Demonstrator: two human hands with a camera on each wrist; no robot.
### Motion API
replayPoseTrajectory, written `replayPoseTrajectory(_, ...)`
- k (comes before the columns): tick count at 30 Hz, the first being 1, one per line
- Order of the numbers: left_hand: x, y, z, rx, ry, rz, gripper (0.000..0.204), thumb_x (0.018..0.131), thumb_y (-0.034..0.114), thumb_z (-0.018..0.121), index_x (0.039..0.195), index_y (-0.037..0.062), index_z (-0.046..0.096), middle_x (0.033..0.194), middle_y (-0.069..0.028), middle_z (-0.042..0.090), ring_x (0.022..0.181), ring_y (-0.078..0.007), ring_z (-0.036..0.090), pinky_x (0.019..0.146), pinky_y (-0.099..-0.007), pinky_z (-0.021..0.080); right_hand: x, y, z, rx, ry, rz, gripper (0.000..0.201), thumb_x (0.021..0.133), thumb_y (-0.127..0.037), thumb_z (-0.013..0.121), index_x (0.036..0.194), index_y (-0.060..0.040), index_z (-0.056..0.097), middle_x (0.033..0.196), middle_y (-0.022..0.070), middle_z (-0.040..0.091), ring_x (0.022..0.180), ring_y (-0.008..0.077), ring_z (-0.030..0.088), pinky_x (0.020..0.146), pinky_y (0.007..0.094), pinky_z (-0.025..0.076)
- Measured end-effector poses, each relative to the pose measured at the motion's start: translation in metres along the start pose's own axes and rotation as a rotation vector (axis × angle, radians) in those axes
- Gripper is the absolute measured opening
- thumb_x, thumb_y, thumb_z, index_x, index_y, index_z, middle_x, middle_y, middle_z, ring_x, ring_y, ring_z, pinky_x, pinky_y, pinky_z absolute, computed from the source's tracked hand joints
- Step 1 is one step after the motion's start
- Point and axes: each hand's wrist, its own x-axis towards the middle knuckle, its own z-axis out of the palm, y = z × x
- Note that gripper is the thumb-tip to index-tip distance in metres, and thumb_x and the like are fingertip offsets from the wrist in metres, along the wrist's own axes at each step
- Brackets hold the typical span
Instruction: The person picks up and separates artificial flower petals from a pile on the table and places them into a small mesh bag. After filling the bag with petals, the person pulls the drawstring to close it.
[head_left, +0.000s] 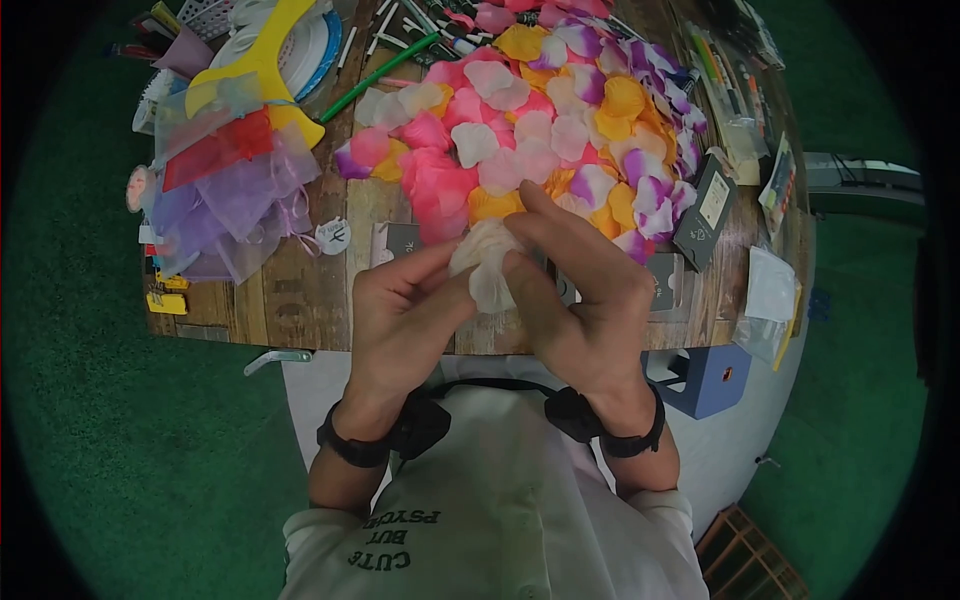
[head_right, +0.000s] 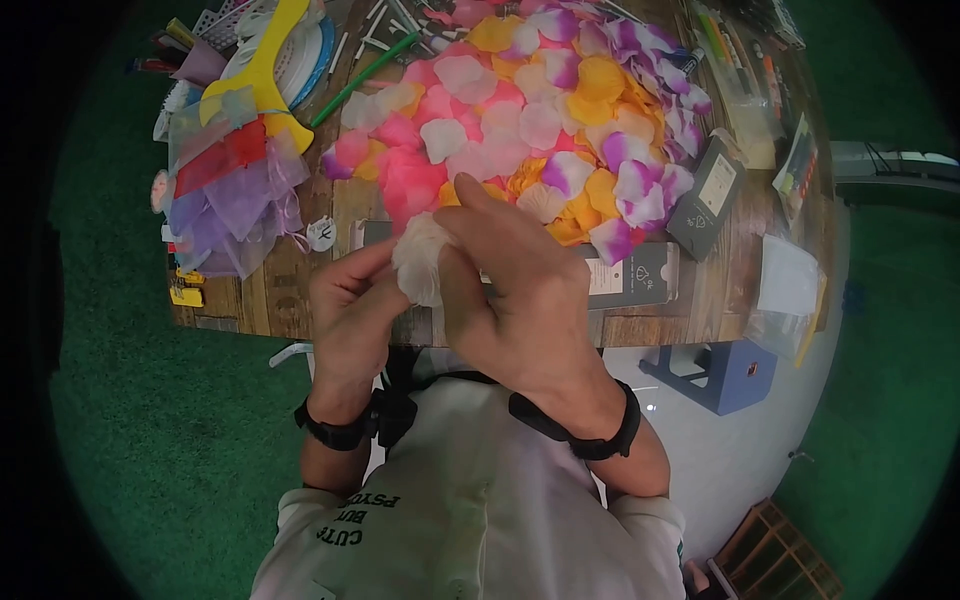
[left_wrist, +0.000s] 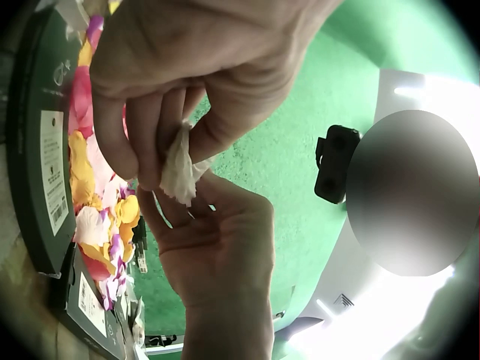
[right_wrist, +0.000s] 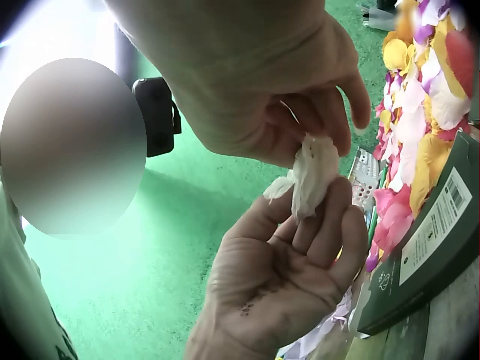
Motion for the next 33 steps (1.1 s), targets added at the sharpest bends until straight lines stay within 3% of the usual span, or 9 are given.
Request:
replayPoseTrajectory(3, 0.001, 0.000, -0.002, 0.010, -0.026, -0.019, 0.032, 0.082, -0.002, 0.061, 0.114, -0.0064, 0.057, 0.101, -0.0091, 0.064, 0.089, -0.0090, 0.059, 0.078, -0.0216, 0.048, 0.000, 0.000, -0.002, 0.104, -0.029, 0.137, 0.030, 0.075, 0.002, 0.062, 0.104, 0.0035, 0.061, 0.101, 0.0183, 0.065, 0.089, 0.0172, 0.064, 0.077, 0.0271, 0.049)
replayPoseTrajectory(5, 0.002, -0.002, -0.003, -0.076, -0.049, -0.032, 0.033, 0.082, 0.000, 0.063, 0.114, -0.0063, 0.057, 0.100, -0.0088, 0.064, 0.087, -0.0091, 0.060, 0.076, -0.0215, 0.048, 0.002, -0.004, -0.008, 0.234, -0.168, 0.370, 0.032, 0.076, 0.001, 0.061, 0.108, 0.0038, 0.060, 0.094, 0.0139, 0.067, 0.084, 0.0140, 0.063, 0.074, 0.0256, 0.049)
replayPoseTrajectory(12, 0.002, 0.005, -0.003, -0.216, -0.030, -0.201, 0.036, 0.082, 0.008, 0.066, 0.114, -0.0058, 0.057, 0.098, -0.0068, 0.064, 0.084, -0.0072, 0.058, 0.071, -0.0203, 0.047, 0.002, -0.004, -0.006, 0.128, -0.133, 0.327, 0.027, 0.077, 0.002, 0.060, 0.104, 0.0039, 0.061, 0.086, 0.0104, 0.067, 0.078, 0.0120, 0.063, 0.070, 0.0241, 0.049)
replayPoseTrajectory(15, 0.002, 0.008, -0.003, -0.068, -0.043, -0.144, 0.035, 0.083, 0.010, 0.065, 0.114, -0.0052, 0.057, 0.097, -0.0057, 0.064, 0.084, -0.0065, 0.057, 0.070, -0.0202, 0.046, 0.003, -0.008, -0.003, 0.029, -0.117, 0.278, 0.026, 0.077, 0.002, 0.060, 0.102, 0.0041, 0.062, 0.085, 0.0105, 0.067, 0.077, 0.0115, 0.063, 0.070, 0.0237, 0.049)
replayPoseTrajectory(18, 0.006, 0.002, -0.009, -0.022, -0.070, -0.210, 0.034, 0.083, 0.010, 0.065, 0.113, -0.0051, 0.057, 0.097, -0.0051, 0.064, 0.084, -0.0061, 0.057, 0.069, -0.0201, 0.046, 0.002, -0.007, -0.001, 0.009, -0.124, 0.288, 0.026, 0.077, 0.003, 0.060, 0.103, 0.0034, 0.062, 0.086, 0.0094, 0.067, 0.078, 0.0109, 0.062, 0.070, 0.0237, 0.049)
replayPoseTrajectory(23, 0.007, 0.008, -0.019, -0.119, -0.071, -0.255, 0.026, 0.083, 0.007, 0.065, 0.107, -0.0035, 0.061, 0.089, -0.0011, 0.064, 0.076, -0.0022, 0.054, 0.063, -0.0172, 0.042, 0.007, -0.003, 0.006, 0.268, -0.110, 0.333, 0.026, 0.078, 0.004, 0.061, 0.104, 0.0022, 0.062, 0.091, 0.0070, 0.067, 0.082, 0.0091, 0.060, 0.074, 0.0223, 0.047)
replayPoseTrajectory(30, 0.011, 0.000, -0.032, -0.012, 0.103, -0.077, 0.018, 0.083, 0.006, 0.063, 0.097, -0.0043, 0.065, 0.081, -0.0002, 0.063, 0.071, -0.0027, 0.053, 0.065, -0.0186, 0.043, 0.044, -0.001, 0.017, 0.141, -0.197, 0.277, 0.025, 0.079, -0.003, 0.064, 0.103, 0.0027, 0.063, 0.092, 0.0102, 0.068, 0.082, 0.0132, 0.063, 0.073, 0.0247, 0.048)
replayPoseTrajectory(32, 0.013, -0.002, -0.039, -0.046, 0.148, -0.036, 0.019, 0.083, 0.005, 0.062, 0.099, -0.0053, 0.064, 0.082, -0.0010, 0.064, 0.073, -0.0035, 0.054, 0.067, -0.0192, 0.044, 0.066, 0.003, 0.021, -0.086, -0.135, 0.186, 0.027, 0.078, -0.012, 0.065, 0.101, 0.0018, 0.064, 0.089, 0.0135, 0.068, 0.082, 0.0164, 0.065, 0.072, 0.0270, 0.049)
replayPoseTrajectory(33, 0.013, -0.003, -0.042, -0.051, 0.149, -0.036, 0.019, 0.083, 0.005, 0.062, 0.099, -0.0053, 0.064, 0.082, -0.0010, 0.064, 0.073, -0.0035, 0.054, 0.067, -0.0192, 0.044, 0.078, 0.008, 0.027, -0.179, -0.110, 0.154, 0.027, 0.078, -0.018, 0.065, 0.098, -0.0001, 0.066, 0.085, 0.0159, 0.067, 0.077, 0.0227, 0.066, 0.070, 0.0287, 0.049)
